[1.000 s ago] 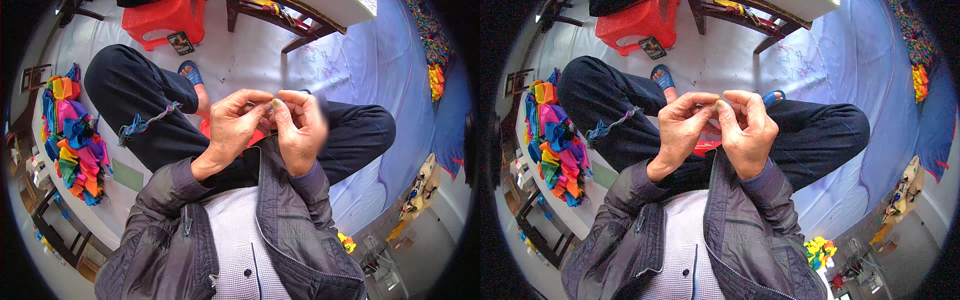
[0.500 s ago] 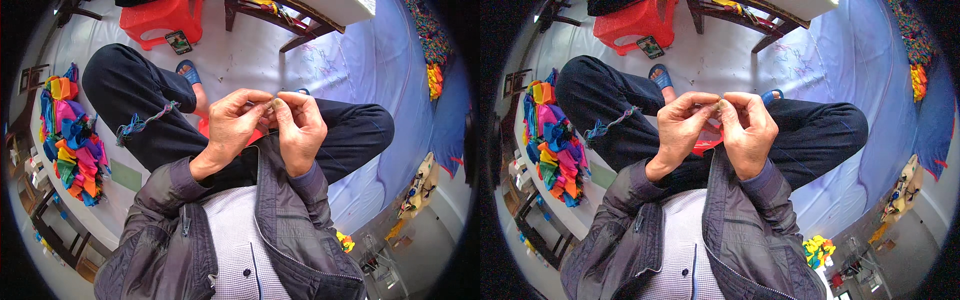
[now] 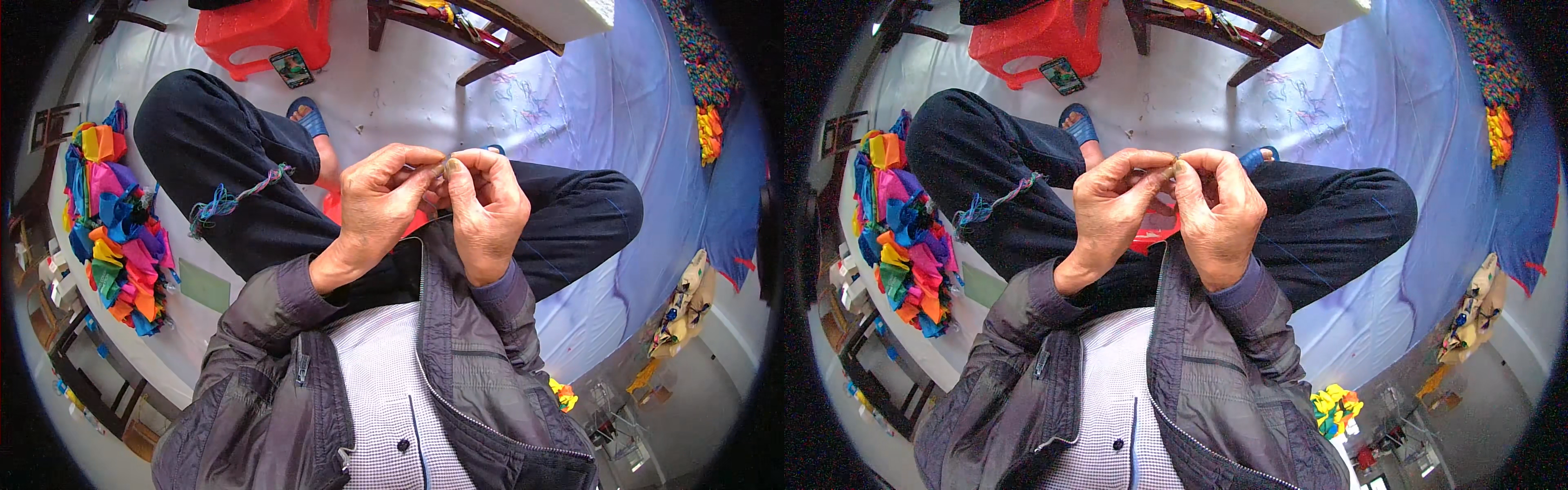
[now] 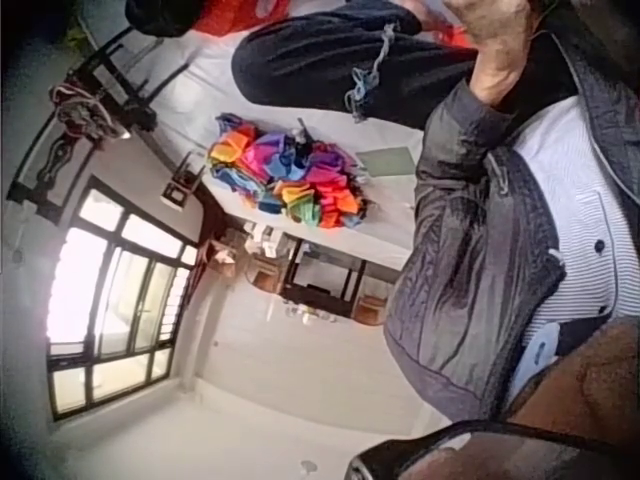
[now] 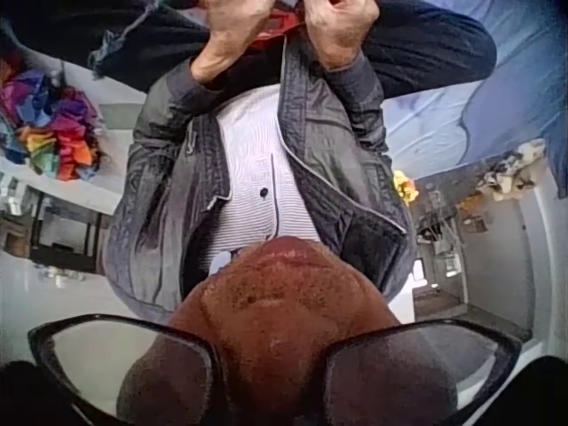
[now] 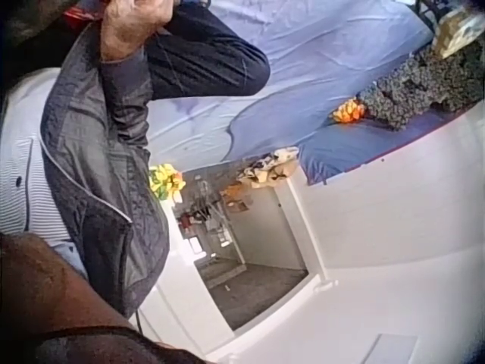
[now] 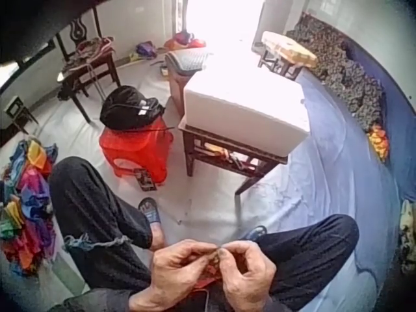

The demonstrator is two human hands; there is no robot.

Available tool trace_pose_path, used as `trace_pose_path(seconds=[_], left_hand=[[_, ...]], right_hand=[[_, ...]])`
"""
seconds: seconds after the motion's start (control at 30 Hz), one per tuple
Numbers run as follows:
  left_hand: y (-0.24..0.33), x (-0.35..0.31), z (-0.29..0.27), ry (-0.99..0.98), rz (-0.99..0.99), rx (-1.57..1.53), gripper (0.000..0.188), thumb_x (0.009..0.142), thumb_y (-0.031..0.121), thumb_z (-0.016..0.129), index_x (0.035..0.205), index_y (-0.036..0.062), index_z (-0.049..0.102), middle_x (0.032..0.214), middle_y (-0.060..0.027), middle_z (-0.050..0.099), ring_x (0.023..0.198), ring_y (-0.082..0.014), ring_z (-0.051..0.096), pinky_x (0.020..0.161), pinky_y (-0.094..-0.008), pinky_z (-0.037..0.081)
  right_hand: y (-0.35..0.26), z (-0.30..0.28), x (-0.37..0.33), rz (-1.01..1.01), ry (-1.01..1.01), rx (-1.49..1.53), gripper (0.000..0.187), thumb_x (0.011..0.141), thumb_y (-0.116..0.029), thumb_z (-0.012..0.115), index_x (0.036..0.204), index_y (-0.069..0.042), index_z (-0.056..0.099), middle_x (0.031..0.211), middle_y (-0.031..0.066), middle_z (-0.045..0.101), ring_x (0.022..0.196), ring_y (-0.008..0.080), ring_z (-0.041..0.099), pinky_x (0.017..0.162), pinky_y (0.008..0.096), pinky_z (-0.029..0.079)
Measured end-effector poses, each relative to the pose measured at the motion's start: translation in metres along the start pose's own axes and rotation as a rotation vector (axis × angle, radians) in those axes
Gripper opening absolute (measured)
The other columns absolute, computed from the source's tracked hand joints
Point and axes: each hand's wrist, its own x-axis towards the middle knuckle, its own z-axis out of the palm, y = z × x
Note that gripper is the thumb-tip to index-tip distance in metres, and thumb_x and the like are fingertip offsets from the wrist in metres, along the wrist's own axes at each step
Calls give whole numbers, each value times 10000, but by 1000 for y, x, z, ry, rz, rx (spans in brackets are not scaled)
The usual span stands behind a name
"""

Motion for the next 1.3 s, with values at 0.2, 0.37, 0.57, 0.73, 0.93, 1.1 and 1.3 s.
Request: trace_pose_path(seconds=[0.2,0.37,0.57,0.73,0.93,1.1,1.3], left_hand=[[2,1,1,9,19,6,104,941,-51,711,1039,-38,743,924,-62,757,803,-113,739,696,-240,610],[0,2,3,5,49,35,95,938,-53,712,1027,-36,744,913,-59,752,801,-114,740,691,-241,610],[0,-1,-2,-1,37,41,131,956,-62,698,1074,-26,740,919,-49,762,816,-81,714,717,-216,587],[-1,0,-1,-10,43,66,131,955,-63,696,1075,-28,737,921,-53,762,818,-87,719,723,-224,596],[0,0,-3,-22,38,71,133,958,-67,689,1076,-28,736,918,-57,761,816,-90,721,717,-227,603],[0,-1,-1,-14,25,40,141,962,-68,684,1085,-26,738,915,-55,760,810,-89,720,704,-222,598],[-1,-1,-3,-21,44,57,159,962,-70,683,1104,-27,740,925,-54,758,812,-86,714,701,-219,595]], right_hand=[[-2,3,2,50,53,57,52,951,11,711,981,17,669,845,43,711,722,77,685,657,238,563],[1,0,1,47,58,40,52,945,14,712,977,12,670,838,39,709,713,73,675,648,239,557],[3,3,0,17,55,-27,63,923,13,724,963,5,675,815,45,695,684,77,655,630,246,545],[3,4,-1,46,82,53,69,912,3,734,953,1,679,807,53,687,669,87,651,623,255,541],[3,3,0,48,78,0,71,910,-5,740,949,-3,680,801,53,688,666,97,653,623,261,543],[6,3,0,35,84,-23,72,906,-13,746,940,-8,683,791,52,686,657,101,649,620,264,542],[4,4,0,43,88,-19,69,902,-17,749,931,-13,686,783,51,683,651,102,646,615,264,542]])
